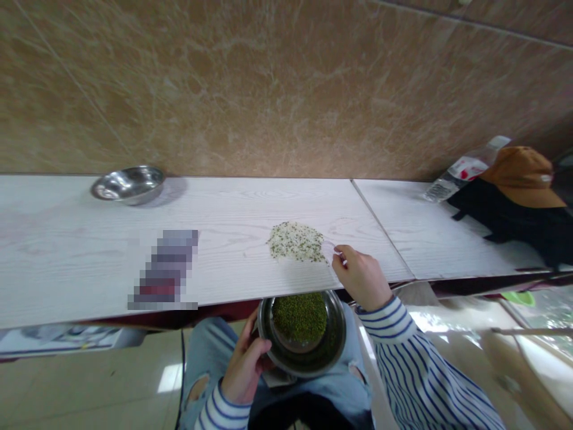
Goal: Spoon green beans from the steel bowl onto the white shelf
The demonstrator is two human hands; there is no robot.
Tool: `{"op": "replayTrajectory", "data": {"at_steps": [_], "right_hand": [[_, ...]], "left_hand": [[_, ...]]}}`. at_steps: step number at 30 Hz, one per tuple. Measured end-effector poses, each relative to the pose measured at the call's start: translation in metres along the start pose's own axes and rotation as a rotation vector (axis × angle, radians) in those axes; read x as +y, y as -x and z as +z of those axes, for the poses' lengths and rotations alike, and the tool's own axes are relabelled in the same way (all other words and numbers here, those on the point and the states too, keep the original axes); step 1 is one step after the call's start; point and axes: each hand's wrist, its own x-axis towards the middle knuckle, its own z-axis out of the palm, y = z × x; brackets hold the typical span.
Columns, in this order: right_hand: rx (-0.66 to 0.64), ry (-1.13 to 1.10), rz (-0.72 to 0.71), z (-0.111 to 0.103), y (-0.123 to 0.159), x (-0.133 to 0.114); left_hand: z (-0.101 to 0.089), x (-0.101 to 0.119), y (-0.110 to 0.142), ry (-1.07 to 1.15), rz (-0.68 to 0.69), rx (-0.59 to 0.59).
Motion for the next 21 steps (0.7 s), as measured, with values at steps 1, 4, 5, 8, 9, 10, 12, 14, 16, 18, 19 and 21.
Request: {"op": "replayTrajectory", "data": {"at_steps": [1,4,5,8,9,10,12,14,16,18,19,21], "right_hand": [[-0.001,-0.008,-0.005,0.0,0.001,-0.002],[-0.009,-0.03,-0.022,-0.001,0.002,-0.008],[-0.009,-0.036,-0.027,-0.001,0.003,-0.01],[-0.006,-0.044,-0.044,-0.003,0.006,-0.016],[-0.007,-0.043,-0.053,-0.004,0.008,-0.018],[-0.01,-0.041,-0.061,-0.005,0.01,-0.02],[-0.013,-0.036,-0.076,-0.008,0.013,-0.021],[-0.004,-0.023,-0.077,-0.011,0.015,-0.02],[0.015,0.002,-0.065,-0.014,0.015,-0.015],[0.038,0.04,-0.043,-0.015,0.012,-0.008],[0.044,0.062,-0.03,-0.015,0.011,-0.004],[0.046,0.098,-0.007,-0.014,0.008,0.003]], "left_hand": [[0.0,0.0,0.0,0.002,0.004,-0.002],[0.0,0.0,0.001,0.008,0.009,0.001],[0.0,0.0,0.001,0.009,0.009,0.002],[0.0,0.0,0.002,0.008,0.012,-0.002],[0.0,0.0,0.002,0.01,0.014,-0.004],[0.0,0.0,0.002,0.012,0.015,-0.005],[0.0,0.0,0.002,0.007,0.013,-0.011],[0.0,0.0,0.002,-0.003,0.009,-0.014],[0.0,0.0,0.002,-0.008,0.012,-0.008],[0.001,-0.001,0.002,-0.005,0.018,-0.004],[0.001,-0.001,0.002,-0.004,0.019,-0.003],[0.002,-0.001,0.003,-0.002,0.016,-0.004]]}}
